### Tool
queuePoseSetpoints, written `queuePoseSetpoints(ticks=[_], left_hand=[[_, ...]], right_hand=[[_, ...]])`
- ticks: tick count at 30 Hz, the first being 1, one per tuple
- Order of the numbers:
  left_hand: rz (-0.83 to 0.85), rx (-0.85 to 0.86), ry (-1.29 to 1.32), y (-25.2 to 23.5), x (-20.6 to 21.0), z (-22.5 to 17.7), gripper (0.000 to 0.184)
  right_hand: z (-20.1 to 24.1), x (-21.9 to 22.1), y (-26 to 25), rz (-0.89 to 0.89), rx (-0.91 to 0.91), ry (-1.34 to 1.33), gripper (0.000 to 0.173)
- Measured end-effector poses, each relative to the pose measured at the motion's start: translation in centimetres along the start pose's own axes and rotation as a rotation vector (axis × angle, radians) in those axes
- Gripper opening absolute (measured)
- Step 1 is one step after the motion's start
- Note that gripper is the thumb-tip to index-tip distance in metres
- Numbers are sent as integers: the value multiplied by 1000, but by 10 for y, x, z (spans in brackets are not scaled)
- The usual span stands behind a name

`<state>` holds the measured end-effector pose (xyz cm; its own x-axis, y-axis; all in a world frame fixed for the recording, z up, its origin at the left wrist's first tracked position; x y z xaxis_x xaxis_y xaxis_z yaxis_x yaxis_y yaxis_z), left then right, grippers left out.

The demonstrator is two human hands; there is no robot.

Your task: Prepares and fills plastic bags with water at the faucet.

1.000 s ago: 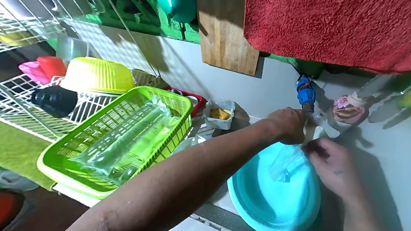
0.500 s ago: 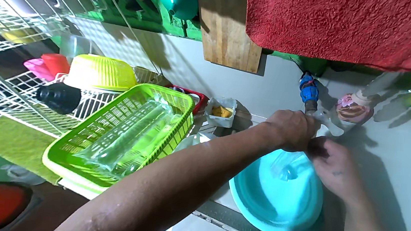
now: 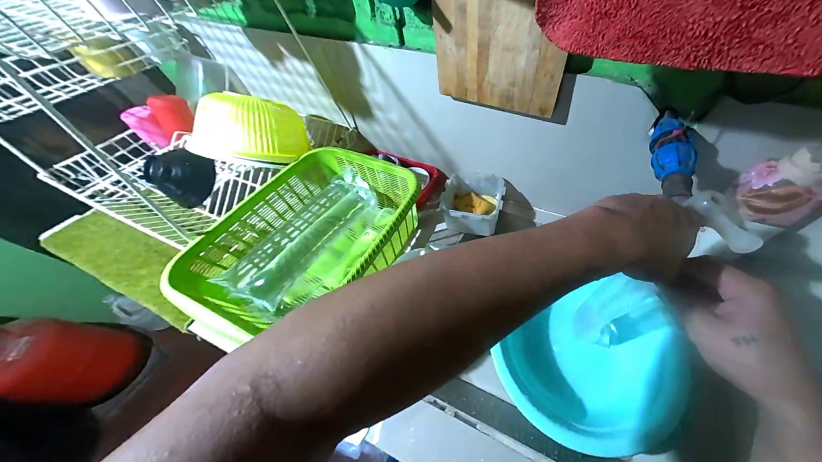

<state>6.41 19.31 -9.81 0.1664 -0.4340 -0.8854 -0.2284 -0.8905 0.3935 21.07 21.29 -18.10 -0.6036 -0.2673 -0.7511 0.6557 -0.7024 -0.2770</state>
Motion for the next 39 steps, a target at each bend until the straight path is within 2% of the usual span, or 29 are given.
queuePoseSetpoints(ticks=[6,9,22,27,39], left_hand=[[8,40,77,3,0,4,17],[-13,45,106,0,3,7,13],[-28,-31,172,-6,10,7,14],[-57,1,219,-6,12,7,21],[-98,-18,336,-14,23,17,16]], right_hand=[[-1,1,1,-13,-28,-1,8],[-1,-1,0,4,-24,0,7],[-5,-2,0,22,4,6,5],[-5,-4,0,19,30,24,9],[-10,-5,-2,41,54,28,8]])
Point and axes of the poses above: each hand's wrist, its own y-axis away from the middle knuckle, its own x-axis out of the palm, z = x × y, the point moved 3 cm from there along -y, towards the middle knuckle, and after that the axes turned 6 degrees about z, right-handed, at the moved point
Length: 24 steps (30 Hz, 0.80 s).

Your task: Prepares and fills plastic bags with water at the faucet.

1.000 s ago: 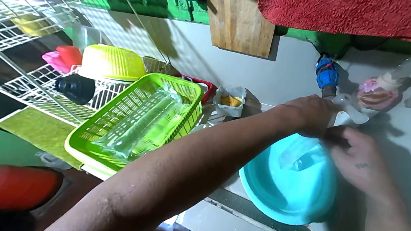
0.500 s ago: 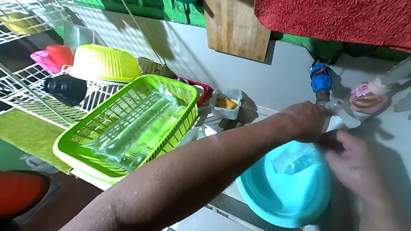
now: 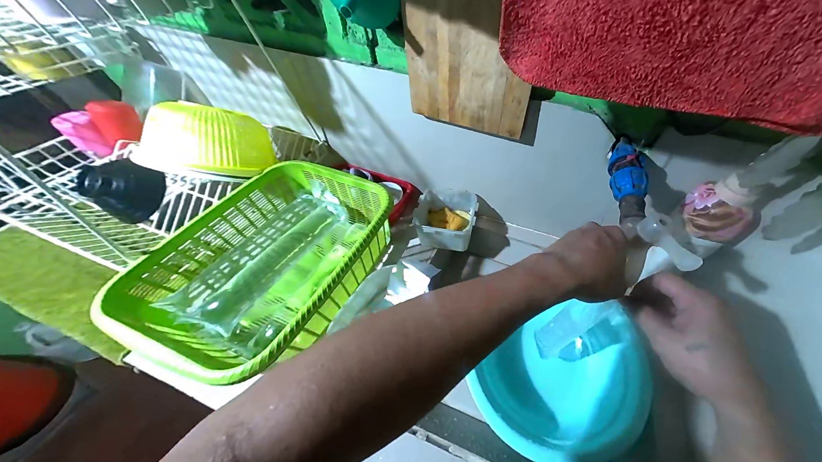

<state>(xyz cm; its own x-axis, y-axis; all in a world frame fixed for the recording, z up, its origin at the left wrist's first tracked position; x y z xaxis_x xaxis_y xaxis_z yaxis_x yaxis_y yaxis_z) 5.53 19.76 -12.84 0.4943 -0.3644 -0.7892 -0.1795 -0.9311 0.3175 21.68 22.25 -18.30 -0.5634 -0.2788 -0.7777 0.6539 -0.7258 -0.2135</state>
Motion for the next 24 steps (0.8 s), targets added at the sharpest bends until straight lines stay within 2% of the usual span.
queuePoseSetpoints(ticks=[6,14,24], left_hand=[[-30,4,46,-4,4,1,15],[-40,34,85,-7,6,4,17],[-47,48,124,-6,9,8,17]], right_hand=[[-6,-5,2,-30,17,-21,5],[4,-40,8,-296,-53,-86,21],[8,-41,5,-318,-45,-95,17]])
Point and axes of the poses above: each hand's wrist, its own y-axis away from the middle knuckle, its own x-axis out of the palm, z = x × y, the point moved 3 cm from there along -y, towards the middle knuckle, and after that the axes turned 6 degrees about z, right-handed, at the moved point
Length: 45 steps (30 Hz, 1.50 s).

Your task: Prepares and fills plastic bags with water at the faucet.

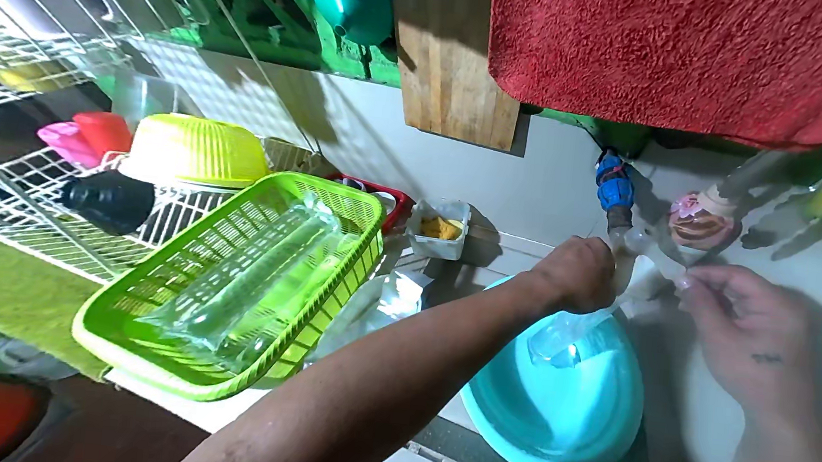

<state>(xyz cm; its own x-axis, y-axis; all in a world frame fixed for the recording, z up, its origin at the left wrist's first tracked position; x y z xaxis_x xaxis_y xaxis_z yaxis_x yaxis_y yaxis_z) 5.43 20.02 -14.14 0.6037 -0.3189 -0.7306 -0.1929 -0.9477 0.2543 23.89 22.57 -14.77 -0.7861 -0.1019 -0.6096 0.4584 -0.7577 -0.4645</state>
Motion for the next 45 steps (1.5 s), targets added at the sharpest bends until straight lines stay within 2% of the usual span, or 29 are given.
queuePoseSetpoints(ticks=[37,45], left_hand=[[-18,-17,62,1,0,3,14],[-18,-24,82,2,0,3,15]], right_hand=[[2,3,-2,15,-14,-9,16],[10,5,-5,40,-64,16,16]])
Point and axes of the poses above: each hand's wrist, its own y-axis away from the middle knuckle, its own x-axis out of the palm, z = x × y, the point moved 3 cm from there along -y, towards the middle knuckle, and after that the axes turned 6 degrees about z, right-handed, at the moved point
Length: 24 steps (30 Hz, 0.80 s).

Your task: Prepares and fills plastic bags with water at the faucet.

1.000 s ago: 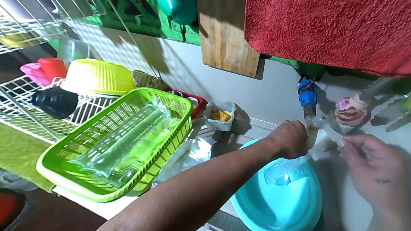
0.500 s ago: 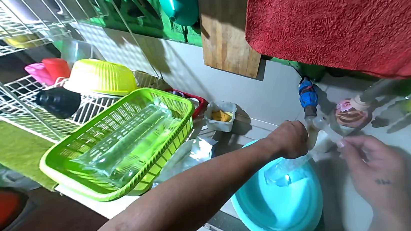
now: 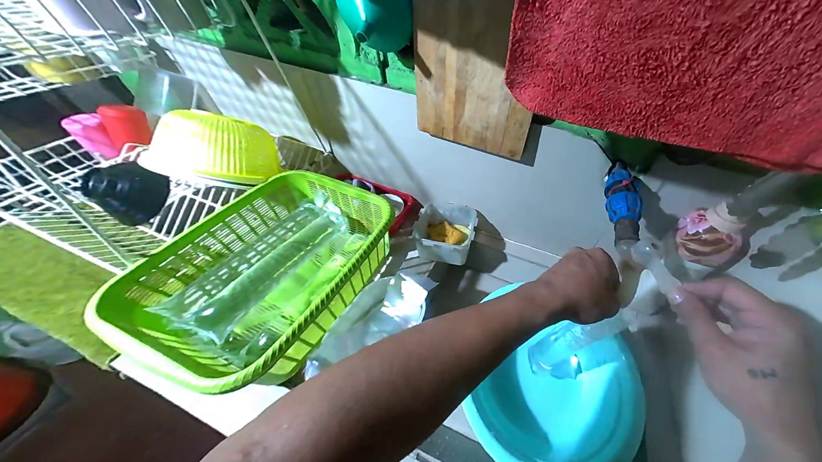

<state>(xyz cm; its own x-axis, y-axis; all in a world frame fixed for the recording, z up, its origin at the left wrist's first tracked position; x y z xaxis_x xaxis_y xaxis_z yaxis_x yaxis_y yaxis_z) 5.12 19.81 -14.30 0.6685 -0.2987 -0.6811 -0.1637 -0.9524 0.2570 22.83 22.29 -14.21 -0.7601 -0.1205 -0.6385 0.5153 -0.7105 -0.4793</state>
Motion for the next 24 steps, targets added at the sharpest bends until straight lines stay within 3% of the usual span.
queuePoseSetpoints(ticks=[4,8,12,13,16,17,18,21,24], left_hand=[[-17,6,17,1,2,2,11],[-66,36,15,6,6,6,10],[-159,-23,36,37,2,11,12],[-177,-40,52,45,0,13,11],[-216,-77,145,64,-10,14,15],[-229,-72,169,69,-12,13,15],[-241,-66,190,73,-14,9,14],[-287,-26,196,81,-10,-4,12],[-286,-1,192,82,-9,-15,13]], right_hand=[[10,15,-13,55,-18,34,17],[17,37,-33,-12,61,101,39],[12,42,-18,57,72,-18,29],[5,46,-7,116,70,-59,33],[-7,68,28,275,92,-66,73],[-5,75,36,278,77,-41,77],[-2,78,41,249,63,-28,72],[1,72,42,96,35,-85,36],[6,62,40,43,4,-134,22]])
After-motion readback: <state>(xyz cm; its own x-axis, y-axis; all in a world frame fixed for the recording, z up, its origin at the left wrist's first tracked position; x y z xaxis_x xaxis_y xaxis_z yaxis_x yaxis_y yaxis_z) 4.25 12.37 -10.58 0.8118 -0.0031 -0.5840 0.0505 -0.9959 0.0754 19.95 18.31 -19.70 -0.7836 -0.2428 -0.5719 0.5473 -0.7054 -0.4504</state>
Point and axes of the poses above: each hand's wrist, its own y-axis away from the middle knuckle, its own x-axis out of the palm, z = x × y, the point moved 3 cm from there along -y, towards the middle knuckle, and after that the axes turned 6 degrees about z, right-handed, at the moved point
